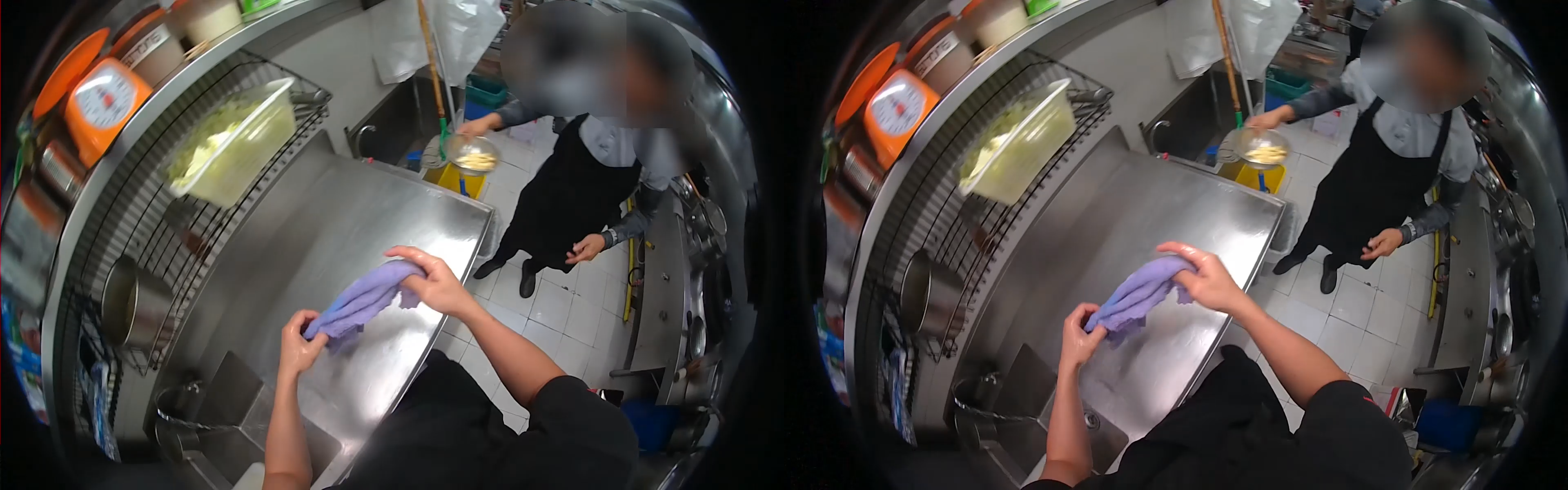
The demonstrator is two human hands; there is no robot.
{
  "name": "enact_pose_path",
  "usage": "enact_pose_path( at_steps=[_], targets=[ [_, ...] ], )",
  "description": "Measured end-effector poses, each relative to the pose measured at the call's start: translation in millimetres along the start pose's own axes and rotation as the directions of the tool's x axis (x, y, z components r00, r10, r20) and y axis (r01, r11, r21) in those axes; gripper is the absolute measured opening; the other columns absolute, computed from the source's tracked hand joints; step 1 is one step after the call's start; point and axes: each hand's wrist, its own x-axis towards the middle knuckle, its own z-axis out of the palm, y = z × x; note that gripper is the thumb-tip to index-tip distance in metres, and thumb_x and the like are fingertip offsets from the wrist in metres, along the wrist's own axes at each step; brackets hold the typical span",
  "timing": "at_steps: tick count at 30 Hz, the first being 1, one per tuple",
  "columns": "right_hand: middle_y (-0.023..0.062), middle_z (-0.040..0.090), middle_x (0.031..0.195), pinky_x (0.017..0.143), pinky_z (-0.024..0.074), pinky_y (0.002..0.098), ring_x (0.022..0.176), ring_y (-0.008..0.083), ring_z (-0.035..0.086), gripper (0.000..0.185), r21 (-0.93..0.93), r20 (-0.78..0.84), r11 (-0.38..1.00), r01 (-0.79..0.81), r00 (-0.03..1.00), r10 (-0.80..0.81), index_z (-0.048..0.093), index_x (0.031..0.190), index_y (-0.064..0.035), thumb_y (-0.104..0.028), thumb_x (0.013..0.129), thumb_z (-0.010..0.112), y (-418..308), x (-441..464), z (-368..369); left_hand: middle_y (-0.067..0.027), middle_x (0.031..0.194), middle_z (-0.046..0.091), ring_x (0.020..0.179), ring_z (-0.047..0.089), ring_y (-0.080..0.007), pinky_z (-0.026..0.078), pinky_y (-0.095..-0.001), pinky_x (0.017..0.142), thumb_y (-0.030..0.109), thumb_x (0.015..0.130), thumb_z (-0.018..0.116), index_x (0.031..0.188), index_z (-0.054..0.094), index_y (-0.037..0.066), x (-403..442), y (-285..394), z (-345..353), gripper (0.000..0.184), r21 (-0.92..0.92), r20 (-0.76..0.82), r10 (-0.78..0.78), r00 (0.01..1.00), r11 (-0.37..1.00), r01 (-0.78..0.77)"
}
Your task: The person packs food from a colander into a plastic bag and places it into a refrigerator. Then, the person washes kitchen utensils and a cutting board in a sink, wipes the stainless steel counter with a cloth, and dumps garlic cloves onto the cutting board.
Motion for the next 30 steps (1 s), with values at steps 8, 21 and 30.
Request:
enact_pose_path(
  at_steps=[8,21,30],
  targets=[
    [0.003,0.066,0.089,0.069,0.0496,0.0249,0.078,0.0102,0.061,0.032,-0.152,-0.406,0.988,-0.038,0.913,-0.027,0.066,0.106,-0.0016,0.002,0.075,0.059,57.7,32.8,-158.9,-0.0135,0.091,0.057,0.087,0.056,-0.0284,0.046,-0.0348,0.08,0.013,0.074,0.059,0.097,0.061,0.0,198.8,21.3,123.0,0.026,0.055,0.026,0.374,0.927,0.925,-0.375],
    [0.0182,0.049,0.126,0.095,0.0415,0.0461,0.115,0.0359,0.048,0.05,-0.963,-0.175,0.226,-0.145,0.977,-0.119,0.053,0.131,-0.0081,-0.017,0.083,0.066,140.6,113.4,-295.7,-0.0083,0.142,0.045,0.129,0.043,-0.0328,0.038,-0.0524,0.1,0.032,0.085,0.066,0.127,0.059,0.019,367.7,-17.3,302.9,0.045,0.408,0.52,0.26,0.813,0.761,-0.504],
    [0.0162,0.053,0.092,0.074,0.0484,0.0421,0.088,0.0336,0.054,0.038,-0.948,-0.017,0.314,0.046,0.98,-0.196,0.057,0.118,0.0012,-0.008,0.082,0.065,174.7,67.8,-236.1,-0.0057,0.118,0.059,0.105,0.052,-0.0309,0.043,-0.0404,0.09,0.022,0.083,0.068,0.11,0.066,0.014,338.6,-51.5,281.1,0.028,0.32,0.57,0.363,0.737,0.728,-0.606]
  ],
)
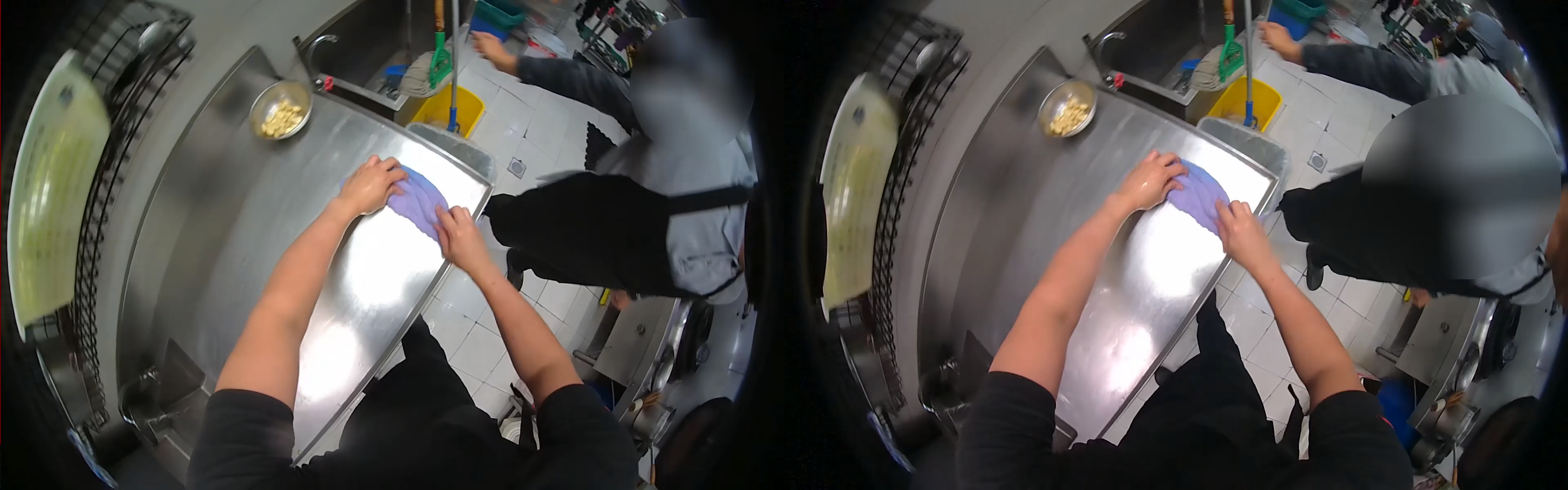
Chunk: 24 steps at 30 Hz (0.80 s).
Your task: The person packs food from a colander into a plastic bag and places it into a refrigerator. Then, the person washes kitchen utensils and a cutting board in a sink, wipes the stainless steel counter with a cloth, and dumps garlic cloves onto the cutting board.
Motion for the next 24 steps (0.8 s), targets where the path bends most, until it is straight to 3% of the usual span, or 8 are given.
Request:
enact_pose_path(
  at_steps=[6,9,10,12,16,18,22,24],
  targets=[
    [0.0166,0.054,0.088,0.072,0.0483,0.0413,0.084,0.0326,0.054,0.049,0.137,0.135,0.984,0.118,0.981,-0.136,0.052,0.121,0.0102,-0.002,0.074,0.061,-155.6,-130.0,71.4,-0.0058,0.112,0.06,0.099,0.052,-0.0297,0.045,-0.0386,0.09,0.015,0.077,0.071,0.102,0.066,0.013,-215.4,24.2,-7.9,0.026,-0.045,0.023,-0.008,1.0,0.999,0.009],
    [0.0214,0.053,0.093,0.083,0.0462,0.0432,0.09,0.0368,0.053,0.051,0.295,0.237,0.943,0.154,0.944,-0.228,0.048,0.124,0.0136,0.0,0.075,0.056,-264.4,-201.6,105.3,-0.0075,0.115,0.059,0.104,0.051,-0.0306,0.045,-0.0385,0.092,0.009,0.076,0.07,0.102,0.066,0.012,-362.5,53.0,-18.9,0.028,-0.056,0.055,-0.138,0.989,0.988,0.141],
    [0.0187,0.049,0.087,0.069,0.0453,0.0442,0.081,0.0361,0.051,0.056,0.35,0.122,0.902,0.253,0.942,-0.312,0.047,0.127,0.0094,-0.001,0.074,0.061,-292.9,-225.9,128.7,-0.0078,0.116,0.059,0.105,0.051,-0.0309,0.045,-0.0386,0.092,0.007,0.075,0.07,0.103,0.065,0.012,-411.9,61.4,-21.2,0.029,-0.03,0.05,-0.168,0.985,0.985,0.17],
    [0.0193,0.05,0.095,0.074,0.0461,0.046,0.087,0.0369,0.051,0.058,0.468,0.249,0.856,0.219,0.896,-0.366,0.042,0.133,0.0092,-0.001,0.078,0.055,-354.8,-265.5,145.6,-0.0078,0.117,0.059,0.108,0.051,-0.0316,0.046,-0.0401,0.092,0.004,0.075,0.069,0.103,0.065,0.012,-507.1,85.4,-30.7,0.029,-0.008,0.049,-0.273,0.961,0.962,0.274],
    [0.0223,0.051,0.1,0.084,0.0464,0.0438,0.095,0.0379,0.053,0.056,0.651,0.248,0.716,0.251,0.821,-0.514,0.045,0.132,0.0087,0.003,0.077,0.053,-460.6,-318.3,202.2,-0.0068,0.113,0.058,0.108,0.051,-0.0322,0.048,-0.0429,0.091,0.002,0.075,0.067,0.104,0.064,0.012,-659.9,120.6,-47.6,0.031,0.148,0.192,-0.5,0.844,0.865,0.479],
    [0.0238,0.052,0.105,0.089,0.0449,0.0436,0.103,0.0388,0.053,0.054,0.765,0.437,0.633,0.118,0.628,-0.645,0.049,0.129,0.0063,0.001,0.076,0.057,-490.8,-322.3,228.6,-0.0073,0.108,0.059,0.105,0.052,-0.0322,0.047,-0.0423,0.091,0.001,0.075,0.065,0.102,0.065,0.01,-714.5,134.1,-51.3,0.028,0.283,0.359,-0.661,0.659,0.75,0.598],
    [0.0246,0.055,0.108,0.092,0.0447,0.0437,0.106,0.0392,0.054,0.05,0.75,0.478,0.659,0.053,0.645,-0.596,0.055,0.124,0.0031,-0.001,0.075,0.058,-490.8,-263.8,194.1,-0.0092,0.106,0.06,0.102,0.053,-0.0325,0.046,-0.0416,0.091,0.002,0.076,0.064,0.101,0.065,0.007,-747.0,133.3,-69.8,0.026,0.172,0.076,-0.64,0.765,0.764,0.622],
    [0.0242,0.06,0.107,0.091,0.0472,0.042,0.103,0.0386,0.058,0.045,0.821,0.347,0.57,-0.023,0.813,-0.467,0.061,0.118,0.0009,-0.004,0.074,0.058,-459.5,-222.0,165.9,-0.0107,0.104,0.06,0.101,0.054,-0.0325,0.045,-0.0412,0.09,0.003,0.075,0.066,0.1,0.066,0.003,-690.6,151.0,-99.6,0.024,0.038,-0.174,-0.655,0.736,0.742,0.669]
  ],
)
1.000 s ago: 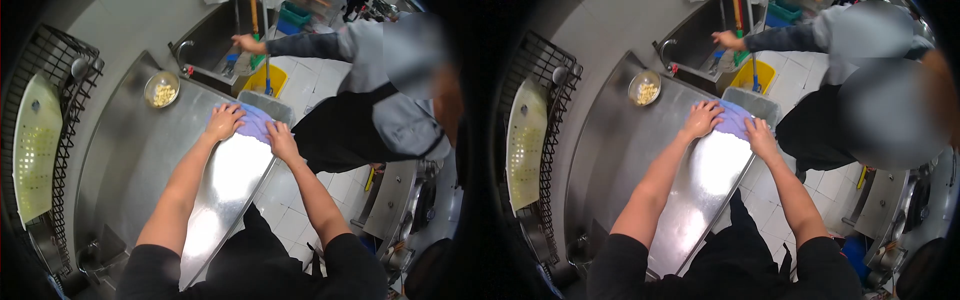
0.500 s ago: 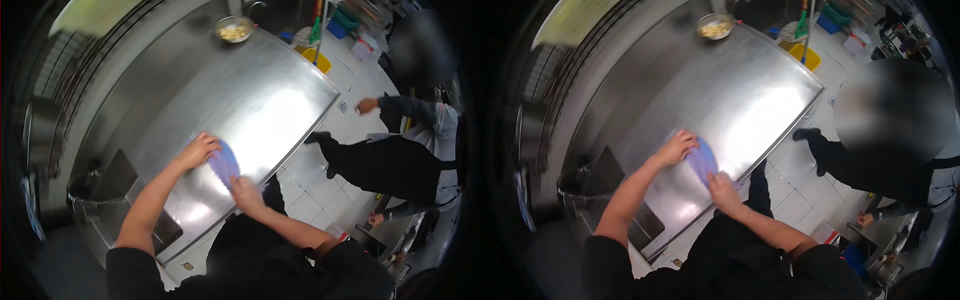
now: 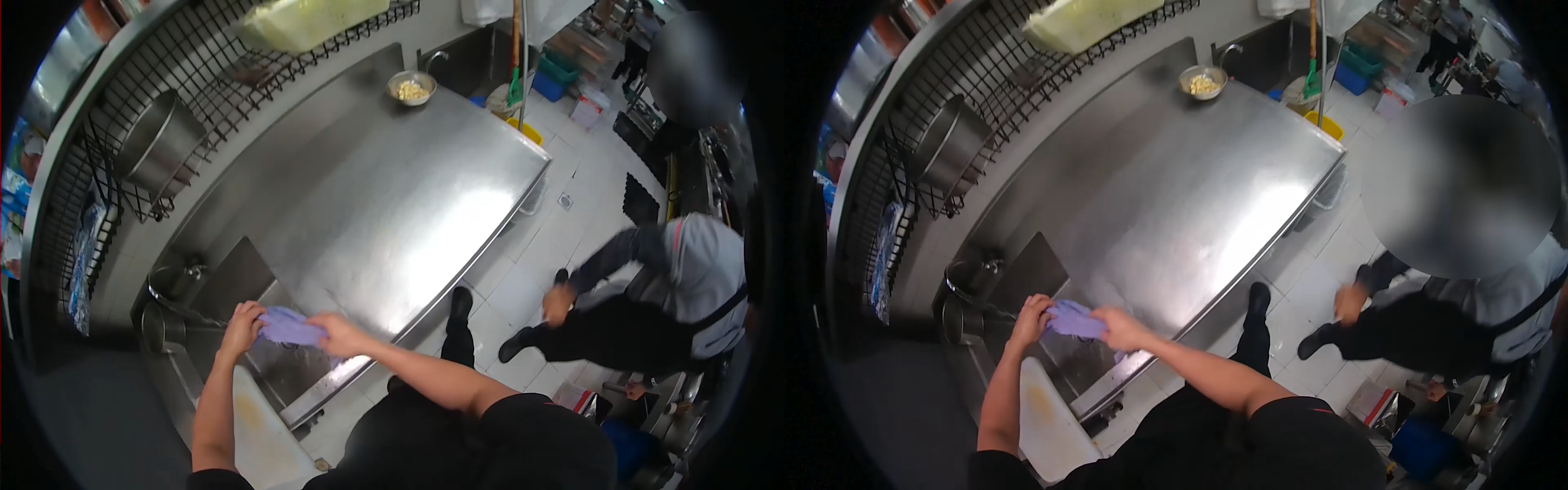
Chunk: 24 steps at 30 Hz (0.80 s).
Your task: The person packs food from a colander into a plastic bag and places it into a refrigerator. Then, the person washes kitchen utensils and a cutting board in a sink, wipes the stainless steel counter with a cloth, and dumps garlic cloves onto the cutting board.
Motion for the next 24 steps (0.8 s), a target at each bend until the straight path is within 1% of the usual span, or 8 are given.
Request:
enact_pose_path(
  at_steps=[3,7,10,14,17,19,21,24],
  targets=[
    [0.0196,0.066,0.108,0.089,0.0511,0.0373,0.1,0.0298,0.064,0.043,0.018,-0.203,0.98,-0.199,0.959,0.199,0.064,0.112,0.0012,-0.01,0.07,0.066,-33.0,10.4,-139.5,-0.0133,0.105,0.06,0.102,0.055,-0.033,0.045,-0.0398,0.091,0.008,0.079,0.067,0.101,0.066,0.002,80.2,72.9,-8.0,0.024,-0.098,-0.222,0.064,0.973,0.991,-0.088],
    [0.02,0.068,0.101,0.087,0.0495,0.0399,0.095,0.0316,0.065,0.038,-0.243,-0.716,0.95,-0.197,0.696,-0.039,0.065,0.11,0.0008,-0.012,0.074,0.066,-37.6,13.4,-325.7,-0.0153,0.108,0.062,0.104,0.057,-0.0319,0.045,-0.0383,0.092,0.016,0.085,0.066,0.108,0.066,0.002,214.5,172.6,23.0,0.027,-0.292,-0.326,0.143,0.934,0.925,-0.243],
    [0.0166,0.053,0.124,0.093,0.0334,0.0528,0.117,0.0359,0.046,0.049,-0.546,-0.838,0.48,-0.687,0.451,-0.307,0.052,0.126,-0.0052,-0.023,0.083,0.065,-10.7,5.3,-417.9,-0.0133,0.105,0.063,0.096,0.062,-0.03,0.048,-0.0376,0.087,0.018,0.086,0.067,0.112,0.064,0.001,306.4,230.0,54.3,0.031,-0.379,-0.292,0.287,0.912,0.841,-0.386],
    [0.0218,0.049,0.129,0.094,0.0321,0.055,0.119,0.0376,0.043,0.061,-0.355,-0.932,0.499,-0.791,0.34,-0.124,0.042,0.135,0.0024,-0.028,0.086,0.062,58.7,-6.1,-462.4,-0.0088,0.096,0.065,0.082,0.064,-0.0224,0.053,-0.0339,0.071,0.023,0.093,0.062,0.108,0.063,0.0,430.5,238.2,101.8,0.028,-0.684,0.082,-0.045,0.996,0.724,0.089],
    [0.0262,0.039,0.139,0.101,0.0286,0.0557,0.132,0.0396,0.032,0.074,-0.243,-0.941,0.538,-0.807,0.331,0.07,0.031,0.14,0.0106,-0.033,0.087,0.058,112.2,11.5,-463.0,-0.0099,0.098,0.061,0.079,0.063,-0.0194,0.055,-0.0293,0.06,0.023,0.096,0.058,0.12,0.052,-0.001,536.9,218.2,121.3,0.034,-0.953,0.254,-0.374,0.892,0.06,0.297],
    [0.028,0.031,0.148,0.109,0.023,0.0521,0.141,0.0399,0.022,0.078,-0.196,-0.939,0.531,-0.824,0.314,0.141,0.026,0.143,0.0111,-0.039,0.089,0.054,139.9,39.8,-471.2,-0.0116,0.103,0.054,0.076,0.061,-0.0215,0.059,-0.0354,0.064,0.019,0.092,0.061,0.114,0.051,0.0,592.0,213.6,111.2,0.031,-0.959,0.282,-0.557,0.781,-0.166,0.229],
    [0.0285,0.028,0.15,0.112,0.0209,0.0509,0.143,0.0398,0.02,0.079,-0.187,-0.943,0.486,-0.854,0.295,0.155,0.024,0.144,0.0107,-0.04,0.09,0.052,172.3,66.1,-477.4,-0.0129,0.104,0.052,0.076,0.061,-0.0228,0.061,-0.0377,0.068,0.016,0.091,0.061,0.112,0.05,-0.001,630.8,208.5,107.6,0.029,-0.956,0.293,-0.579,0.761,-0.193,0.222],
    [0.0277,0.026,0.152,0.117,0.016,0.0486,0.144,0.0364,0.021,0.071,-0.446,-0.841,0.416,-0.792,0.53,0.107,0.027,0.145,0.0088,-0.036,0.094,0.047,167.5,111.9,-491.0,-0.0163,0.108,0.051,0.084,0.062,-0.0278,0.062,-0.0416,0.078,0.009,0.09,0.058,0.11,0.047,-0.004,664.0,181.4,124.0,0.025,-0.967,0.253,-0.57,0.782,-0.186,0.177]
  ],
)
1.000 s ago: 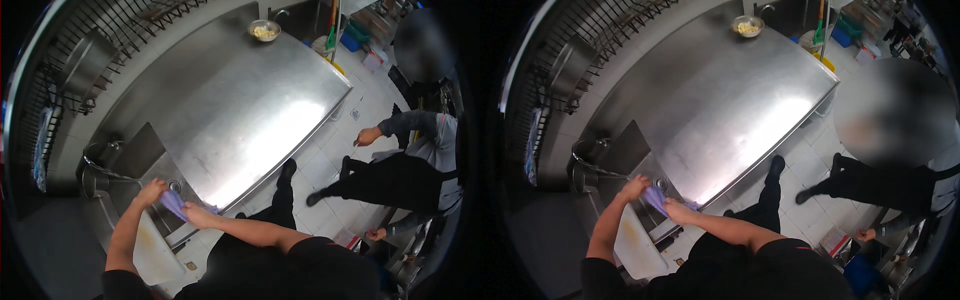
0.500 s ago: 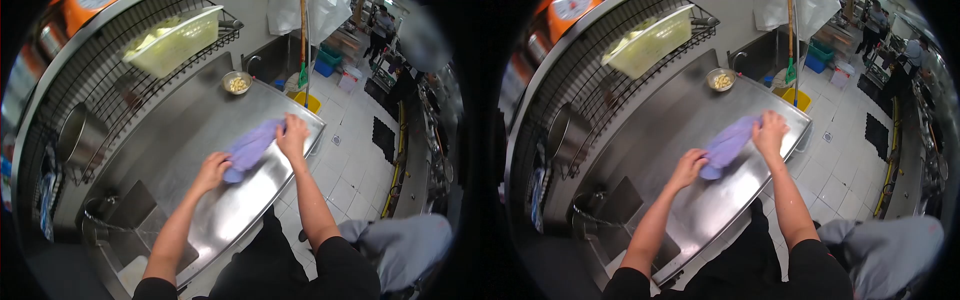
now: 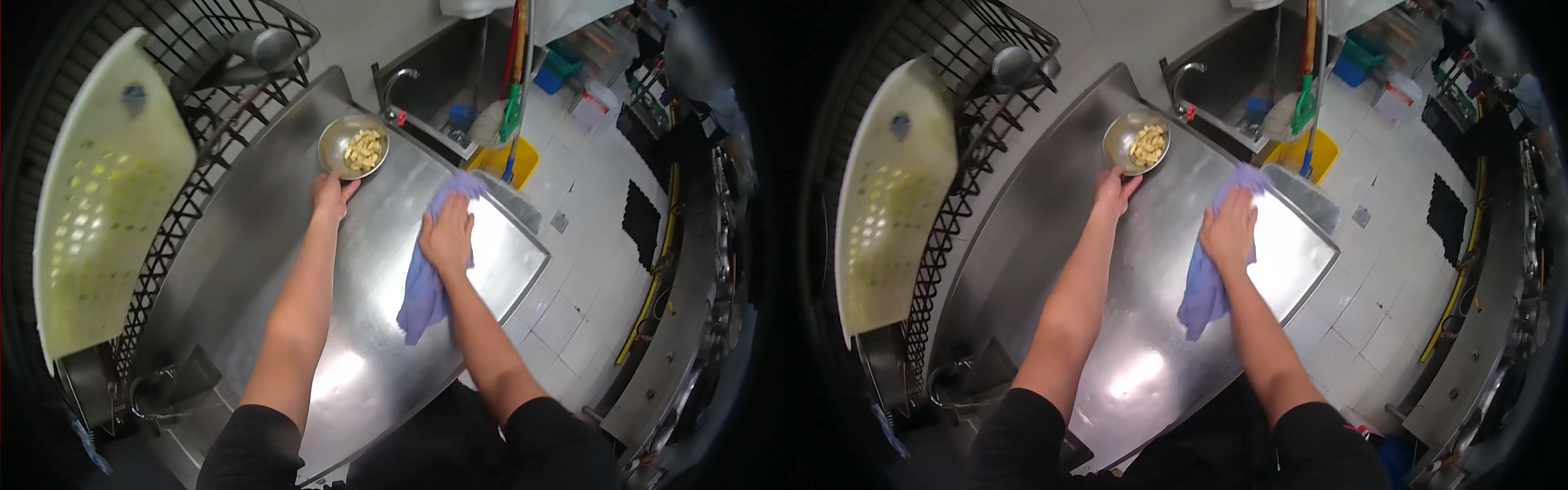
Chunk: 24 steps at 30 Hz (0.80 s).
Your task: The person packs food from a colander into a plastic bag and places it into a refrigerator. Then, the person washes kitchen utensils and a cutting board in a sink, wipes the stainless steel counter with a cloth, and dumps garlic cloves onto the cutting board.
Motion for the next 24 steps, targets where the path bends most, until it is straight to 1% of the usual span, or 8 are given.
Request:
enact_pose_path(
  at_steps=[6,8,12,13,14,17,21,24],
  targets=[
    [0.0239,0.04,0.145,0.112,0.0268,0.046,0.138,0.0356,0.033,0.057,-0.06,-0.01,0.904,0.423,0.906,-0.424,0.036,0.14,0.0069,-0.02,0.091,0.047,-38.4,44.4,40.3,-0.0172,0.105,0.056,0.089,0.065,-0.0314,0.062,-0.0418,0.077,0.0,0.088,0.054,0.103,0.046,-0.005,-19.9,37.1,-14.7,0.018,-0.035,0.092,0.118,0.989,0.993,-0.115],
    [0.0221,0.043,0.142,0.111,0.0298,0.0439,0.134,0.0347,0.039,0.051,0.038,0.144,0.852,0.521,0.841,-0.521,0.039,0.138,0.0061,-0.016,0.092,0.044,-61.8,14.7,73.1,-0.0162,0.101,0.057,0.088,0.066,-0.031,0.062,-0.0408,0.075,0.0,0.088,0.054,0.101,0.047,-0.004,-40.0,66.6,-22.3,0.016,-0.063,0.125,0.158,0.979,0.986,-0.151],
    [0.0185,0.056,0.13,0.109,0.0361,0.0378,0.124,0.0299,0.05,0.045,0.377,-0.04,0.645,0.665,0.707,-0.706,0.055,0.125,0.0013,-0.014,0.084,0.046,-157.0,-145.9,115.3,-0.0149,0.097,0.058,0.086,0.064,-0.0253,0.061,-0.0363,0.077,0.003,0.086,0.057,0.101,0.046,-0.002,-86.0,114.1,-42.4,0.019,0.003,0.245,0.179,0.953,0.983,-0.186],
    [0.0168,0.053,0.133,0.106,0.0377,0.0351,0.126,0.028,0.048,0.046,0.079,0.189,0.663,0.744,0.642,-0.743,0.05,0.129,0.001,-0.013,0.085,0.045,-187.5,-191.6,101.4,-0.0144,0.099,0.058,0.09,0.064,-0.0251,0.061,-0.0366,0.078,0.004,0.086,0.057,0.102,0.047,-0.001,-95.6,121.1,-48.2,0.02,0.012,0.22,0.195,0.956,0.979,-0.202],
    [0.0153,0.057,0.127,0.103,0.0393,0.0353,0.122,0.0285,0.051,0.042,0.247,0.325,0.617,0.747,0.536,-0.779,0.056,0.123,0.0005,-0.01,0.084,0.045,-208.0,-220.1,81.6,-0.0138,0.101,0.059,0.094,0.063,-0.0248,0.061,-0.0369,0.078,0.004,0.086,0.057,0.103,0.048,-0.001,-102.8,125.6,-55.9,0.02,0.02,0.196,0.211,0.957,0.975,-0.219],
    [0.0144,0.062,0.119,0.097,0.0433,0.0357,0.114,0.0282,0.057,0.039,0.489,-0.121,0.423,0.763,0.539,-0.833,0.06,0.118,0.0001,-0.005,0.081,0.048,-229.4,-286.2,73.0,-0.0114,0.103,0.059,0.102,0.061,-0.0239,0.061,-0.0367,0.08,0.004,0.086,0.057,0.108,0.05,-0.001,-112.2,140.5,-102.4,0.024,-0.026,0.258,0.229,0.939,0.973,-0.23],
    [0.0179,0.064,0.113,0.09,0.0485,0.0405,0.104,0.0332,0.062,0.041,0.94,0.19,0.341,0.021,0.797,-0.573,0.061,0.117,-0.001,0.006,0.079,0.05,-206.3,-253.1,49.7,-0.0162,0.125,0.054,0.107,0.061,-0.0291,0.054,-0.0402,0.096,0.009,0.091,0.054,0.127,0.046,-0.008,-136.5,153.4,-165.7,0.04,-0.023,0.244,0.344,0.907,0.937,-0.349],
    [0.02,0.065,0.116,0.097,0.0465,0.0398,0.112,0.035,0.061,0.034,0.921,0.118,0.389,0.009,0.945,-0.304,0.061,0.12,-0.0028,-0.001,0.088,0.048,-172.5,-142.1,-5.6,-0.0158,0.122,0.057,0.113,0.057,-0.028,0.053,-0.0435,0.098,0.008,0.091,0.054,0.125,0.048,-0.007,-142.4,158.4,-214.2,0.038,-0.078,0.201,0.39,0.898,0.921,-0.383]
  ],
)
